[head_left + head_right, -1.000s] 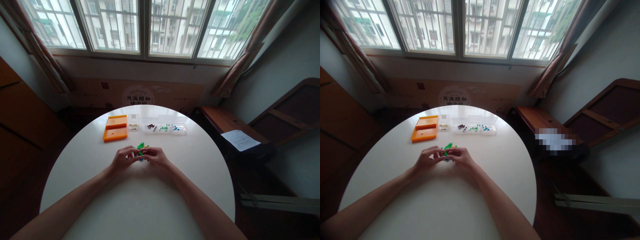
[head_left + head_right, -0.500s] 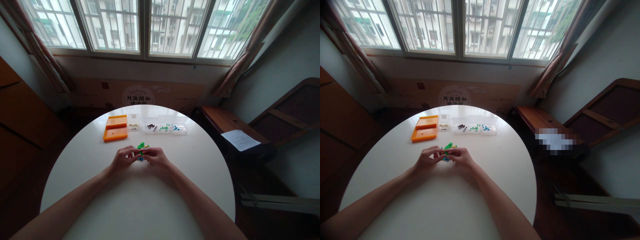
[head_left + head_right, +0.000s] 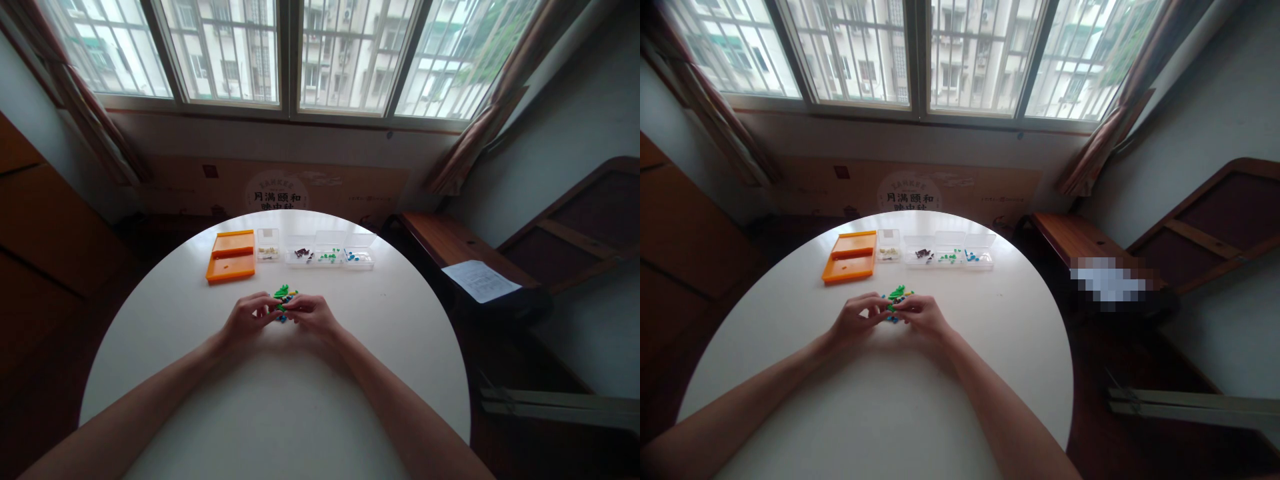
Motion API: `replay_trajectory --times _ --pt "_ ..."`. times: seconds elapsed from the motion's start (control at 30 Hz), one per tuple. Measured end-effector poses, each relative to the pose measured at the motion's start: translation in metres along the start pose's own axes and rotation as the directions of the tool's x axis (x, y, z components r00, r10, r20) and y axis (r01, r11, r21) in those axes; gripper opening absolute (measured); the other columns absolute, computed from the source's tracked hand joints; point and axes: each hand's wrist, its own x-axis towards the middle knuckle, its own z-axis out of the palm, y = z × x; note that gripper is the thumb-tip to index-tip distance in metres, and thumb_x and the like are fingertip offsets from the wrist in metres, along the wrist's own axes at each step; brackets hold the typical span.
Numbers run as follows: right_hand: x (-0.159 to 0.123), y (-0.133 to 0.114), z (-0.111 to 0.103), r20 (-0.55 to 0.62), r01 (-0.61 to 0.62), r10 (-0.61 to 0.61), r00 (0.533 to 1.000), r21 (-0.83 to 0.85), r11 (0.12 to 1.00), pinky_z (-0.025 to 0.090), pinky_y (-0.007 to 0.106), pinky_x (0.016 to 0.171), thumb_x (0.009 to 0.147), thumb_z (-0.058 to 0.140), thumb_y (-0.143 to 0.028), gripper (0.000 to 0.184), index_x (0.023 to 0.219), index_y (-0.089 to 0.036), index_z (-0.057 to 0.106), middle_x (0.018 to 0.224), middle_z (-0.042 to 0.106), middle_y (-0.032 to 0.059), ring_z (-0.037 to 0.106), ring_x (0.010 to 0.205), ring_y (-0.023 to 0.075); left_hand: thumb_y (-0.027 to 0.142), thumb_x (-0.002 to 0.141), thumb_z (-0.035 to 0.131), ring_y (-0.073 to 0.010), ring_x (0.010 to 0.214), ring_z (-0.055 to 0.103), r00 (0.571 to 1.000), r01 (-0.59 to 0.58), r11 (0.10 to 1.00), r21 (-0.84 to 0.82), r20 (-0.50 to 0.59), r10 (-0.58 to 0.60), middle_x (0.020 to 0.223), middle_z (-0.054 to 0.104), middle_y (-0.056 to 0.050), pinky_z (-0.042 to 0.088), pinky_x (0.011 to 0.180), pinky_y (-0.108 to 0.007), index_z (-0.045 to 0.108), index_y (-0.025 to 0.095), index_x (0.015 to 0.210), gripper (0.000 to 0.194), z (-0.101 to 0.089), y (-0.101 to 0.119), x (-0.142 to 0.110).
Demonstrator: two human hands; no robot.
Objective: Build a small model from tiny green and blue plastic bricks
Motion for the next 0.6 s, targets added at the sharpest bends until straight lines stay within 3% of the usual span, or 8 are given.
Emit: replay_trajectory --times 0.23,0.4,0.6 --pt "0.0004 0.0009 -0.0005 -0.006 -0.008 0.008 1.0 0.008 1.0 0.044 0.021 0.048 0.052 0.082 -0.029 0.023 0.069 -0.015 0.073 0.066 0.065 0.0027 0.055 0.052 0.0089 0.024 0.079 0.064 -0.0058 0.051 0.053 1.0 0.002 0.999 -0.052 -0.005 -0.003 0.071 0.061 -0.003 0.044 0.047 -0.015 0.067 0.013 0.088 0.014 -0.001 -0.0007 0.0013" --pt "-0.0006 -0.0005 -0.0004 -0.003 -0.008 0.008 1.0 -0.015 1.0 0.044 0.02 0.048 0.054 0.081 -0.032 0.026 0.072 -0.015 0.073 0.068 0.066 0.0036 0.056 0.053 0.0087 0.025 0.078 0.065 -0.006 0.051 0.053 0.997 0.07 0.997 -0.044 -0.031 -0.072 0.069 0.061 -0.001 0.045 0.047 -0.015 0.064 0.013 0.095 0.02 0.0002 -0.0011 0.0003" --pt "-0.0022 -0.0033 -0.0004 -0.01 -0.027 0.027 1.0 -0.034 0.999 0.043 0.021 0.048 0.055 0.08 -0.033 0.027 0.073 -0.014 0.073 0.065 0.066 0.0034 0.055 0.053 0.0092 0.026 0.077 0.065 -0.0057 0.049 0.054 0.993 0.105 0.993 -0.056 -0.048 -0.108 0.07 0.061 -0.001 0.044 0.044 -0.015 0.058 0.013 0.08 0.015 0.0011 -0.0009 -0.001"
